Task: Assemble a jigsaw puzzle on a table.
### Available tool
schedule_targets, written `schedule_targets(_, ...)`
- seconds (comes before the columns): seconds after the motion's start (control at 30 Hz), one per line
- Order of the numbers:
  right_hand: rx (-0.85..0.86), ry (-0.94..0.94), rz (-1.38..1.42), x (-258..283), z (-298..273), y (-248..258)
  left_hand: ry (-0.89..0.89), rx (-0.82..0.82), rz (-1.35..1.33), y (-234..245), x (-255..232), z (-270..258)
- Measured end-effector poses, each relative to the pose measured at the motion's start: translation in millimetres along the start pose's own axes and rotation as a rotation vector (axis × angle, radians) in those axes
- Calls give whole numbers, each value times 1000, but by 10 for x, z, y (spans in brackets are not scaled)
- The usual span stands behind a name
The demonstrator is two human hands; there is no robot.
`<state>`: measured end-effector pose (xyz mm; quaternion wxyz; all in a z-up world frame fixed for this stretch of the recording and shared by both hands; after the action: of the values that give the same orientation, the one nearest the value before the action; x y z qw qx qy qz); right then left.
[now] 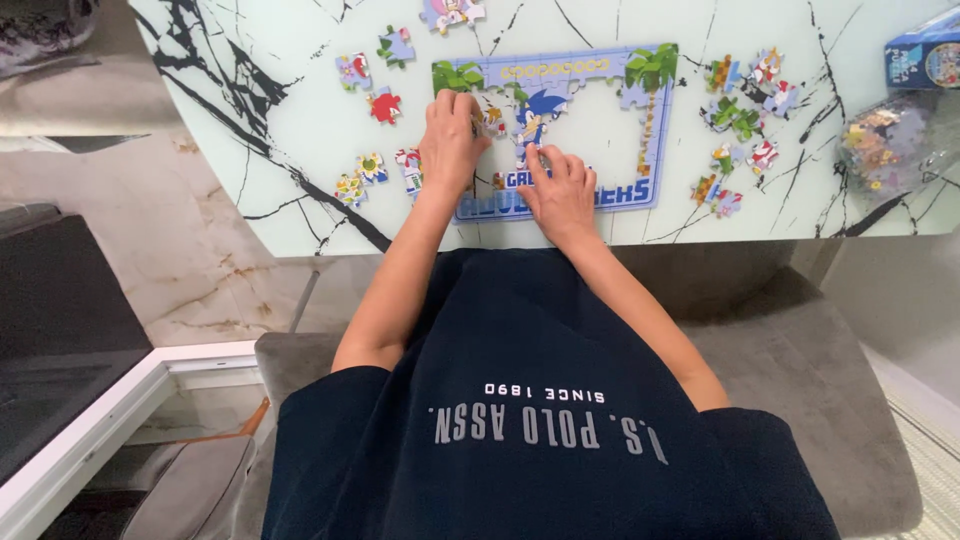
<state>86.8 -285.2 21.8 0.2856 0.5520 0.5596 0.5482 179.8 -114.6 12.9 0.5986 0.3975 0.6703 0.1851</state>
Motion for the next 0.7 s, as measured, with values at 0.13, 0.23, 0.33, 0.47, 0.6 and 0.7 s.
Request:
schedule_targets(0.13, -56, 25, 110, -98, -59, 132, -3, 33, -35, -104, 53, -18)
schedule_targets(0.23, -106, 8, 256, -242, -146, 207, -7, 19, -103, -172, 80, -49)
schedule_targets(0.33, -137, -42, 398, -416, -229, 238, 6, 24, -289, -238, 87, -90)
schedule_targets(0.47, -155, -66, 454, -497, -301, 288, 107, 82, -285, -315, 66, -248)
schedule_targets(0.6, -142, -61, 492, -513, -334, 270, 143, 45, -218, -363, 125, -354)
schedule_targets(0.7, -115, -68, 505, -493, -329, 262, 185, 32, -184, -360, 115, -358)
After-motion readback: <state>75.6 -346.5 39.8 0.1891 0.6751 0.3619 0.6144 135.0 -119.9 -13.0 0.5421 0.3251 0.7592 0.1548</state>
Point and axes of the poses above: each hand's wrist, its own z-axis towards the middle knuckle, its own y-axis out of the back of the hand, x = y × z, the point moved 7 cm from there along z, towards the middle knuckle, and after that the axes turned 11 degrees about x, right-handed, at the moved point
